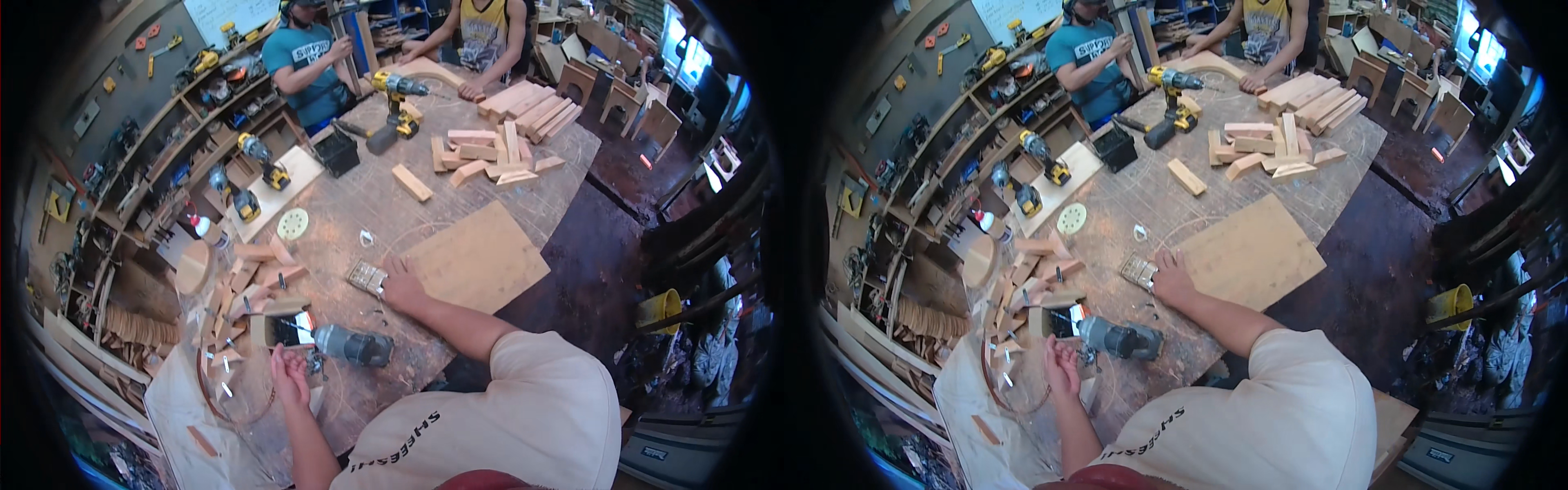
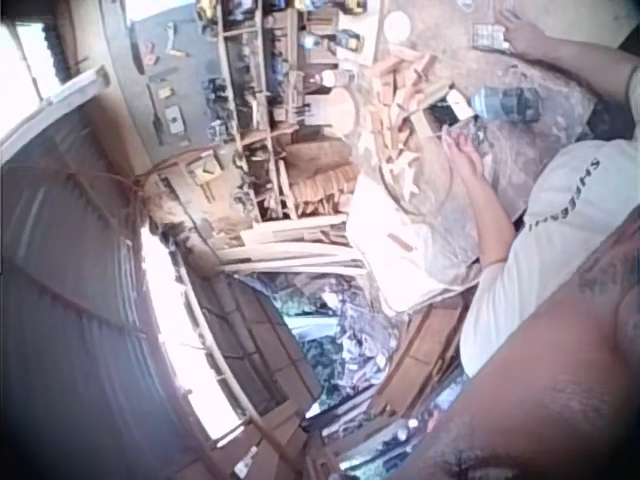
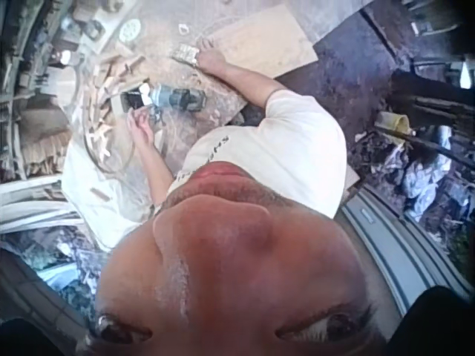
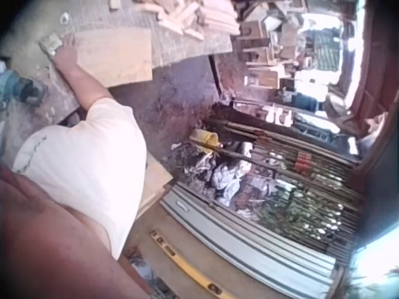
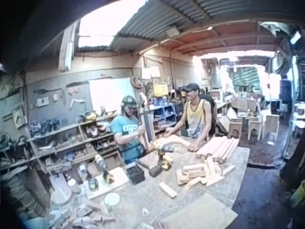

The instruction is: The person assembles wooden components by positioning metal brackets and securing them with a power drill and screws.

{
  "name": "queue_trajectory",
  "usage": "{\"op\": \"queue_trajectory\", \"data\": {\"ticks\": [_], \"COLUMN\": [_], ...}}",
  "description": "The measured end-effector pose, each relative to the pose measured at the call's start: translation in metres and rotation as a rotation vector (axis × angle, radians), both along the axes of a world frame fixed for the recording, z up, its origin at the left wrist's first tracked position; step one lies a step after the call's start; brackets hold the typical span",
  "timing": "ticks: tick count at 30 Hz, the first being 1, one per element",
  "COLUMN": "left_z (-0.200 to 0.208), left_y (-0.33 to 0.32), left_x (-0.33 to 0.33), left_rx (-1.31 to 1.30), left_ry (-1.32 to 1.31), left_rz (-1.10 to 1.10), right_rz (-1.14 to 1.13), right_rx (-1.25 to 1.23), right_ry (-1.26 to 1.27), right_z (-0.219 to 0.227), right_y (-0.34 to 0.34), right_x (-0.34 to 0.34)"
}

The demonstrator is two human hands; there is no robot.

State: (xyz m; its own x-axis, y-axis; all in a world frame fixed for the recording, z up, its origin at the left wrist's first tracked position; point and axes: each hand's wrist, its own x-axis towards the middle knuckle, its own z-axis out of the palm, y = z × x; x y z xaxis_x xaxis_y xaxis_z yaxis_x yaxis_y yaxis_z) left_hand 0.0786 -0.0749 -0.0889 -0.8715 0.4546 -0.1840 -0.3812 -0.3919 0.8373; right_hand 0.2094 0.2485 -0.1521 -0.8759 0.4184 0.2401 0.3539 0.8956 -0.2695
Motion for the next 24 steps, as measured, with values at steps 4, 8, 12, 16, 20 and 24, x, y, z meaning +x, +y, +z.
{"op": "queue_trajectory", "data": {"ticks": [4,8,12,16,20,24], "left_z": [0.002,-0.001,-0.002,-0.004,0.002,0.004], "left_y": [0.007,0.014,0.018,0.017,0.017,0.012], "left_x": [0.008,0.010,0.010,0.008,0.008,0.006], "left_rx": [0.004,0.001,-0.013,0.004,0.000,-0.016], "left_ry": [-0.002,-0.023,-0.039,-0.042,-0.031,-0.034], "left_rz": [0.004,0.026,0.037,0.041,0.044,0.074], "right_rz": [-0.099,-0.157,-0.095,-0.088,-0.169,-0.193], "right_rx": [0.025,0.024,-0.176,-0.295,-0.378,-0.463], "right_ry": [-0.028,0.064,0.107,0.249,0.363,0.322], "right_z": [0.008,-0.004,-0.007,-0.027,-0.040,-0.035], "right_y": [0.004,0.010,0.013,0.010,0.010,0.007], "right_x": [-0.020,-0.040,-0.048,-0.053,-0.065,-0.066]}}
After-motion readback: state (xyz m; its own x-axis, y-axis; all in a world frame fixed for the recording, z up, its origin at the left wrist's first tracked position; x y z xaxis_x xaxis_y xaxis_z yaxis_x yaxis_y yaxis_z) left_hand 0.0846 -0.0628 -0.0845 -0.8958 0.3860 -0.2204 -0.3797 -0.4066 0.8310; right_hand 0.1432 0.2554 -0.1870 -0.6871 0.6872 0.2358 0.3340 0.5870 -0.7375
